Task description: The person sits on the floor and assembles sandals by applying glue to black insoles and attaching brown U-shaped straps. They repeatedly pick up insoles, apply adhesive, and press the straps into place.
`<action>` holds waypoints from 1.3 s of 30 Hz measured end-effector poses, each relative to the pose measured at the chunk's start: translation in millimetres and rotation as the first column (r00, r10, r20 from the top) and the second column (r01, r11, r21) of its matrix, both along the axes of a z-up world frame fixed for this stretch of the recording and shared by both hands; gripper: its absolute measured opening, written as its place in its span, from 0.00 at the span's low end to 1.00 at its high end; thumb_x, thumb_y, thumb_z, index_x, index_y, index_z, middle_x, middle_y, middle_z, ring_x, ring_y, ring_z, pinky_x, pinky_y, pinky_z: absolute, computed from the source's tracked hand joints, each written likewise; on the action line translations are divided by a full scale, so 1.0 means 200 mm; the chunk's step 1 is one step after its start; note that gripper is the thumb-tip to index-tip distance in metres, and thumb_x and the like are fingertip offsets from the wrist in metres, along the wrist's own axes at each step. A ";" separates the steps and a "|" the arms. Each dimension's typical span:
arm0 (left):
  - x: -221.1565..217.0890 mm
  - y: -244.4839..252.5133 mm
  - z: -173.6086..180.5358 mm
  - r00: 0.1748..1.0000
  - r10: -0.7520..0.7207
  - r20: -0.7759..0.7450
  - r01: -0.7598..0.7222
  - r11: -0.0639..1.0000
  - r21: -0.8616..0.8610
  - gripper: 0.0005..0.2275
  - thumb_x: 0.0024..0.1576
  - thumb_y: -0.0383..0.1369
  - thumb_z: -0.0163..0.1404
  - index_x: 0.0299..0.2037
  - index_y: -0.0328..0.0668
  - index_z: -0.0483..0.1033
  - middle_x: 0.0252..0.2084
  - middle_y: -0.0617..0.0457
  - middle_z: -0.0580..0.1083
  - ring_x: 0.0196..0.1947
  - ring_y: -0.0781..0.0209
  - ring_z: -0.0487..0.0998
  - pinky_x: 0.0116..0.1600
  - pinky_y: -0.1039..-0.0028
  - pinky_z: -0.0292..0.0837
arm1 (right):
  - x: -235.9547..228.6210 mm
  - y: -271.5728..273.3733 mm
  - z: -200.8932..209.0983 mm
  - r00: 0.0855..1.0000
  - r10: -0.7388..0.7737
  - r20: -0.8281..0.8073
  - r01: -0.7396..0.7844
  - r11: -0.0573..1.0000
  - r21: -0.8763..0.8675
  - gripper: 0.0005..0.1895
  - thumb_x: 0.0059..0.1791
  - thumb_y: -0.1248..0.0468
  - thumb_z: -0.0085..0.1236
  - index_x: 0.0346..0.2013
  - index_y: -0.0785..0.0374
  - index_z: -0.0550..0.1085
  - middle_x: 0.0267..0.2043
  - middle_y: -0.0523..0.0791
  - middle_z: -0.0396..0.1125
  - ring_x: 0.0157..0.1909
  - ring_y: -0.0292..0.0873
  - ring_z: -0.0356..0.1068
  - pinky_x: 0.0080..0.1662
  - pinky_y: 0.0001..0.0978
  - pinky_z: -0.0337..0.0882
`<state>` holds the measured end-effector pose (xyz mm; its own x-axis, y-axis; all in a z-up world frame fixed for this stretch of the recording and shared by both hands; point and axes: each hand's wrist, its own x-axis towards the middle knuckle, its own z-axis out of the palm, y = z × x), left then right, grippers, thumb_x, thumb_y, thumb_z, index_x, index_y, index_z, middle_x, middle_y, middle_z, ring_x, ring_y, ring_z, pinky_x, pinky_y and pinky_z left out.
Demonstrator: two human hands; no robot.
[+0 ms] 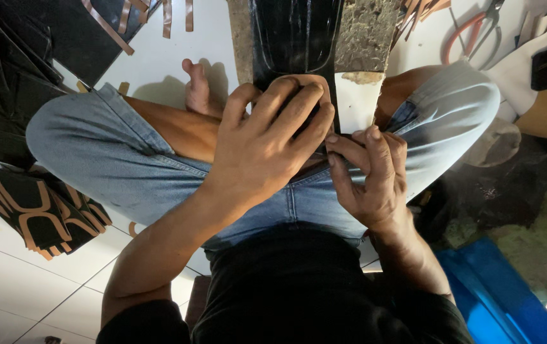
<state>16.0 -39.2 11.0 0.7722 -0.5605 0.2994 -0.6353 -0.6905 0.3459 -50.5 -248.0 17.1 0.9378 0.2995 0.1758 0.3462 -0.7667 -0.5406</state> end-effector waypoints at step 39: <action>-0.05 0.04 0.06 0.999 -0.036 -0.025 0.035 0.999 -0.015 0.14 0.63 0.37 0.60 0.55 0.42 0.78 0.66 0.54 0.71 0.67 0.56 0.68 0.63 0.58 0.61 | -0.04 0.03 0.02 0.997 -0.046 0.058 0.046 0.999 -0.014 0.41 0.55 0.71 0.60 0.74 0.72 0.45 0.60 0.48 0.71 0.60 0.51 0.68 0.64 0.46 0.63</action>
